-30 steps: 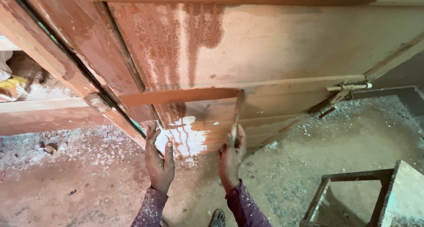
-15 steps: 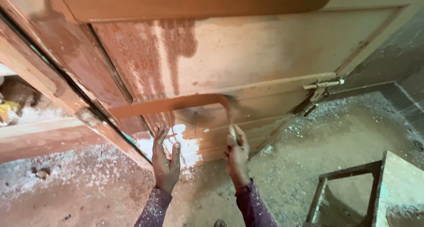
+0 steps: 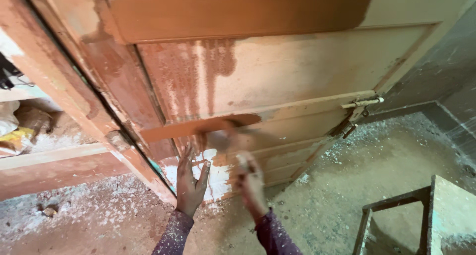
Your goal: The person paints a wooden cabinet door with brown paint, using a paintbrush to apply paint along the horizontal rails and panels while steadying the door with the other hand. They work across different sections of the door, covering unpainted patches.
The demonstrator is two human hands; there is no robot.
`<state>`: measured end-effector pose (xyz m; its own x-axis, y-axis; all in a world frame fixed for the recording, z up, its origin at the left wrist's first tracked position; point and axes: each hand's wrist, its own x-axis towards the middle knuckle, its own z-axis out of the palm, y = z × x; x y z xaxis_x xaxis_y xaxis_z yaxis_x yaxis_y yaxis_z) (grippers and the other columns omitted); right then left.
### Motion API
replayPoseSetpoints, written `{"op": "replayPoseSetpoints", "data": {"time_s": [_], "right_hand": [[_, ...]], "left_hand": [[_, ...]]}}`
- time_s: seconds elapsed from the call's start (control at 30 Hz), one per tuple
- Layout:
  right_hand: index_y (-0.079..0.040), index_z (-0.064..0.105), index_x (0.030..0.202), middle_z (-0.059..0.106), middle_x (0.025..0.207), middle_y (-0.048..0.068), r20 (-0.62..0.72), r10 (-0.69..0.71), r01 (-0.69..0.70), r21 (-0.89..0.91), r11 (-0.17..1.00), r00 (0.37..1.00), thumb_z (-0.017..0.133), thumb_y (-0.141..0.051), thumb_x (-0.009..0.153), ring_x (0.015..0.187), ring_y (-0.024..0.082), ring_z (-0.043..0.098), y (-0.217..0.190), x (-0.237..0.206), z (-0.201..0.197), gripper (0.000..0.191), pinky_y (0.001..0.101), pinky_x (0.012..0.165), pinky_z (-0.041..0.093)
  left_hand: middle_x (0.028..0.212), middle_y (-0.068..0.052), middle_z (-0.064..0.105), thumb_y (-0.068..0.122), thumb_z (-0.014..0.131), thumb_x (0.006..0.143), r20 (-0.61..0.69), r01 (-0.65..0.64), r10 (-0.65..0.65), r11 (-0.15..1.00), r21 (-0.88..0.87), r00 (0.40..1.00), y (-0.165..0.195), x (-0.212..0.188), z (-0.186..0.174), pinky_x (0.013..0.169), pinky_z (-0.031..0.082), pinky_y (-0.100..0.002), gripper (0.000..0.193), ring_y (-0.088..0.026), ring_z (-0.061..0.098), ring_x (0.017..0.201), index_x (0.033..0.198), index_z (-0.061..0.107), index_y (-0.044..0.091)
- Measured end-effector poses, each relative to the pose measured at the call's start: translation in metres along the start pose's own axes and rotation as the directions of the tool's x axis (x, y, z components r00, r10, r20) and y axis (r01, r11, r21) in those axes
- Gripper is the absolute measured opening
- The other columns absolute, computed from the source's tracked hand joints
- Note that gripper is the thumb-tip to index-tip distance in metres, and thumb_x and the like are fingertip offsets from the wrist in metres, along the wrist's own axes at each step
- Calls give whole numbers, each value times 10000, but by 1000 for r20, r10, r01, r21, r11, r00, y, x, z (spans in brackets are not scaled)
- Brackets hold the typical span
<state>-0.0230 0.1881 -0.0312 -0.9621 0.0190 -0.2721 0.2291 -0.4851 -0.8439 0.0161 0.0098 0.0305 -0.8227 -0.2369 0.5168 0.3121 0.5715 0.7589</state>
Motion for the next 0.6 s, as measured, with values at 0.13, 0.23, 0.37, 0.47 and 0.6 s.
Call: {"op": "replayPoseSetpoints", "data": {"time_s": [0.13,0.23,0.37,0.47,0.6], "right_hand": [[-210,565,1392,451,701,-59,-189,-196,216,91,972,962,562,-102,1008,479,38,325,8,4,10,400,224,389,269],[-236,548,1392,477,690,-53,-66,-154,162,138,977,986,560,-90,986,468,44,345,32,-3,48,431,229,375,241],[-200,566,1374,381,622,-62,126,-26,17,70,997,992,608,-135,1003,435,38,297,60,-26,105,378,229,372,233],[-260,576,1379,378,614,-75,245,105,-105,-16,994,964,614,-146,971,423,26,282,69,-44,131,425,215,367,221],[-227,605,1385,463,703,-70,146,150,-136,-106,985,978,622,-152,986,478,29,355,60,-49,131,406,197,396,296]], "left_hand": [[1604,-221,385,337,665,935,47,0,-5,995,104,999,-21,6,-28,1207,260,-484,733,-370,324,1508,1520,403,-20],[1613,-230,335,352,685,901,71,-40,27,979,198,997,-39,18,-46,1200,202,-527,806,-378,288,1501,1529,359,-36],[1634,-230,332,340,646,941,-4,-39,41,972,231,999,-68,15,-71,1235,222,-519,746,-386,283,1532,1531,370,-24],[1621,-220,380,304,626,954,-38,-5,15,965,262,999,-88,13,-87,1247,223,-518,692,-374,318,1528,1525,401,-14],[1579,-243,408,286,635,942,-50,5,7,971,237,999,-106,8,-104,1231,250,-499,682,-384,350,1491,1498,408,-36]]}}
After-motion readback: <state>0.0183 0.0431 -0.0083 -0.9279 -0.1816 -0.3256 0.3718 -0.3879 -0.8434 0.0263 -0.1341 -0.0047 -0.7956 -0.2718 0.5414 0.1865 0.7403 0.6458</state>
